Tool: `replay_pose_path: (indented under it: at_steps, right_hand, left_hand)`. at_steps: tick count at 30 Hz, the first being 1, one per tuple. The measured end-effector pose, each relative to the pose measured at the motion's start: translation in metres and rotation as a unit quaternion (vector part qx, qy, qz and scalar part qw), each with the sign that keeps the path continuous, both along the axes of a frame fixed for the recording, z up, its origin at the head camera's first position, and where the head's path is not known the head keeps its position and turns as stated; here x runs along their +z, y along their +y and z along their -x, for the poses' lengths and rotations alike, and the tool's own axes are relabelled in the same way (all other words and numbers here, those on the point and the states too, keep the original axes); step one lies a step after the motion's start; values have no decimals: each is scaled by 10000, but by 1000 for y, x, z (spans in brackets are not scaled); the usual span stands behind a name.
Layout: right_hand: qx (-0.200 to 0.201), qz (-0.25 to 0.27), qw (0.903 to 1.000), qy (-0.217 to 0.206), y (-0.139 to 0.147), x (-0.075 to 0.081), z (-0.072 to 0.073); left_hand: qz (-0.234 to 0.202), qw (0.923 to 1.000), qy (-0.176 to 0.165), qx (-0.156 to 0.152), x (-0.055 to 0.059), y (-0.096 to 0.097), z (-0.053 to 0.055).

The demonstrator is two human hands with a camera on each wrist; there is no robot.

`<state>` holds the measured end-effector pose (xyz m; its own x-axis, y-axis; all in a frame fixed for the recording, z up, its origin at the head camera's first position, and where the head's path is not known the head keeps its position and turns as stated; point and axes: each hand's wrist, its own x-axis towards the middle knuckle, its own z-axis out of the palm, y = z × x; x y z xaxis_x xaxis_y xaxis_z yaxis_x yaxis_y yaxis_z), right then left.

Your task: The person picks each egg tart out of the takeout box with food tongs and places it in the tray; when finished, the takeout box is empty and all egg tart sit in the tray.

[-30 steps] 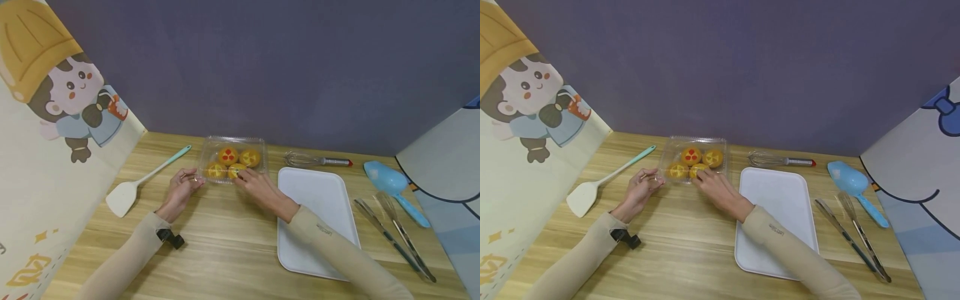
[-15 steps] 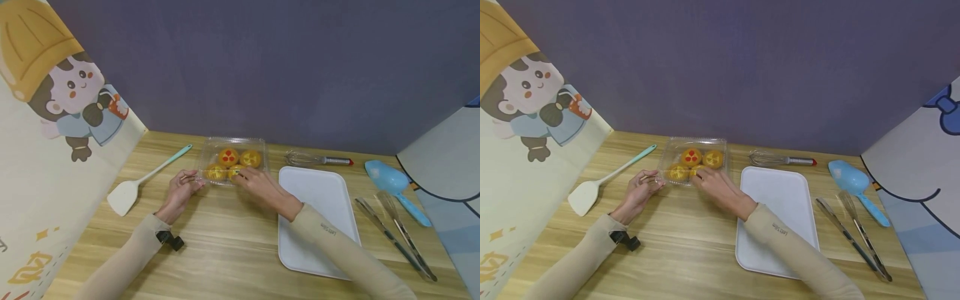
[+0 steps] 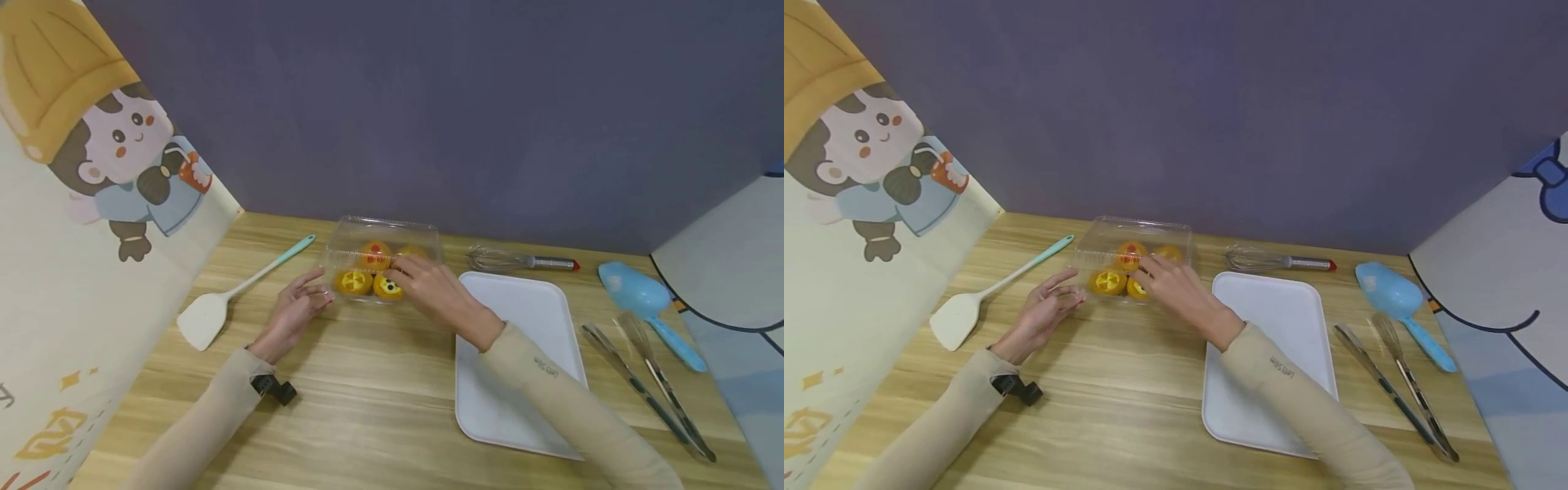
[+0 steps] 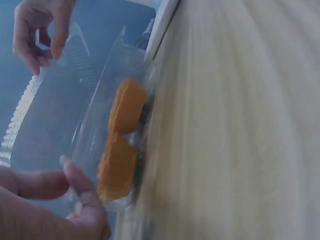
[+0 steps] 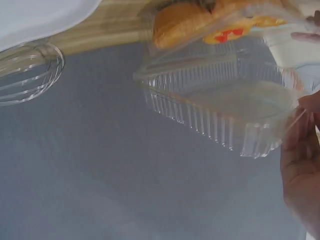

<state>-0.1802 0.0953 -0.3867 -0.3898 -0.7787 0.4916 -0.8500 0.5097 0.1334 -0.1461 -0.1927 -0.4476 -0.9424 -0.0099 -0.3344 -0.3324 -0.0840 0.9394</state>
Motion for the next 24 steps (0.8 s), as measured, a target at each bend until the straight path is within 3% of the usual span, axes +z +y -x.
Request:
replay_pose_path:
  at_steps: [5,11,18,24]
  right_hand:
    - [-245,348,9990,115,11,10,5]
    - [-523,826,9951,110,28,23,13]
    - [-871,1106,9898,-205,45,31,16]
    - [-1160,1579,9776,-772,59,35,25]
  left_hand:
    - [274,9986,-102,-440,6,-3,13]
    - [1147,9908,251,-677,9,-9,35]
    - [1073,9902,367,-810,7,-12,57]
    - [1248,9851,602,-1015,8,-13,64]
